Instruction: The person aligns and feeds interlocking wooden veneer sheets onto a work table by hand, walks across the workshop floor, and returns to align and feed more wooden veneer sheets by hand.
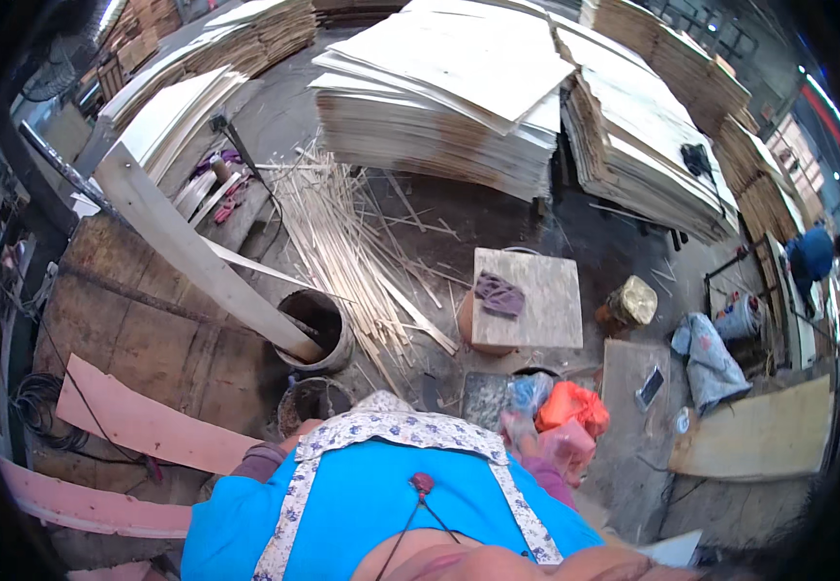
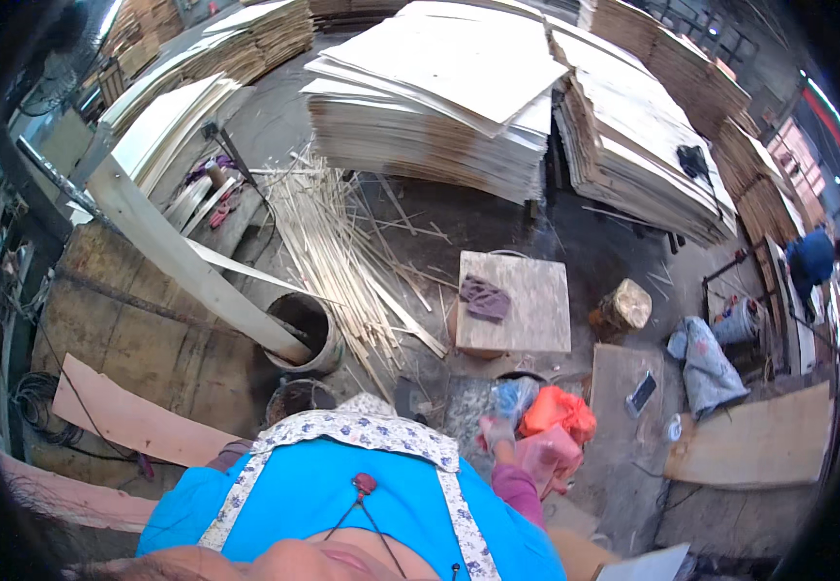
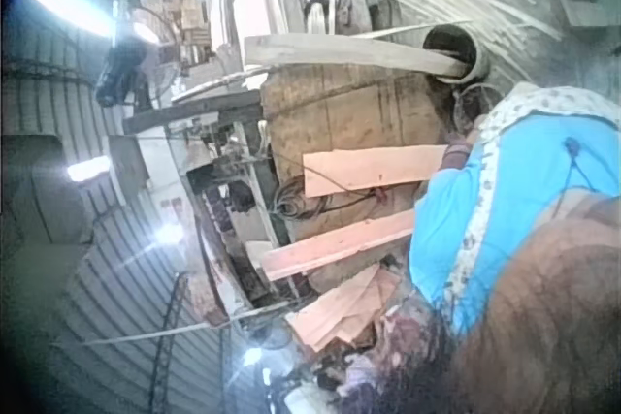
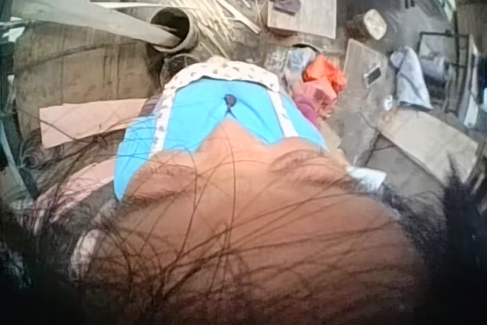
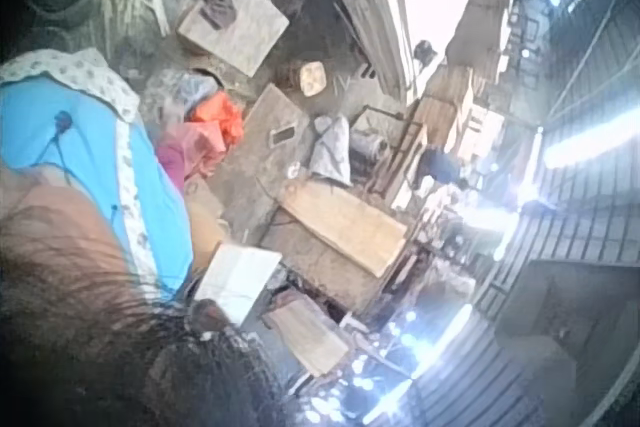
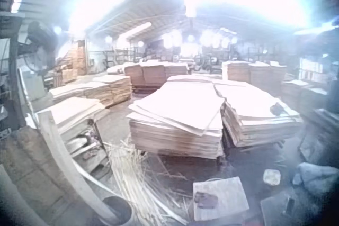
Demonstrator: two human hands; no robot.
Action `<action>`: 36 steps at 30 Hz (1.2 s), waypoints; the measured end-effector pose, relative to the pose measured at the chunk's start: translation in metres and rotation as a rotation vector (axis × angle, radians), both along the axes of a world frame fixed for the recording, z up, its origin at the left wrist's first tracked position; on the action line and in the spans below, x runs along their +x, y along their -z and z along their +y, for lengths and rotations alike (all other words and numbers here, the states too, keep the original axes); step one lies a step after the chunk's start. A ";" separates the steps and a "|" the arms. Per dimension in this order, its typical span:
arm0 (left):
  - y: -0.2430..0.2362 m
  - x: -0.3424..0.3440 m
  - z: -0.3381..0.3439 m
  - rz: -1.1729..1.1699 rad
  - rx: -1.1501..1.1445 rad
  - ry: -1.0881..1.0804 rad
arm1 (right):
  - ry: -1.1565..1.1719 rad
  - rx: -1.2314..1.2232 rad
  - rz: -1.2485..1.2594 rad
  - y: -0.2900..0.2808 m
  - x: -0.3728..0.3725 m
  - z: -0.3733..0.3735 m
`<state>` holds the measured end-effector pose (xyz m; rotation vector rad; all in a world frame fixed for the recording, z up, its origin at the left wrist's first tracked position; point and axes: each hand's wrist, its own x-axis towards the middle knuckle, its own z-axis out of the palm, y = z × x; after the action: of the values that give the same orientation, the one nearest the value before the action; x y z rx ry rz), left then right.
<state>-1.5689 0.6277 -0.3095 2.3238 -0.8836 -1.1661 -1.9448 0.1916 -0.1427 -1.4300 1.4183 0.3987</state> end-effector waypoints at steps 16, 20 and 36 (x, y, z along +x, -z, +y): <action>-0.005 0.214 -0.172 0.056 0.174 -0.295 | 0.110 0.155 -0.235 0.069 0.380 -0.265; -0.084 0.355 -0.263 0.014 -0.059 -0.366 | 0.113 0.149 -0.059 0.083 0.436 -0.292; -0.029 0.641 -0.407 -0.103 -0.120 -0.739 | -0.547 -0.169 0.012 0.120 0.793 -0.576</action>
<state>-0.9282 0.2204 -0.2802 2.3004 -0.0726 -0.6579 -1.1515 -0.3841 -0.2626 -1.9572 1.0708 0.6408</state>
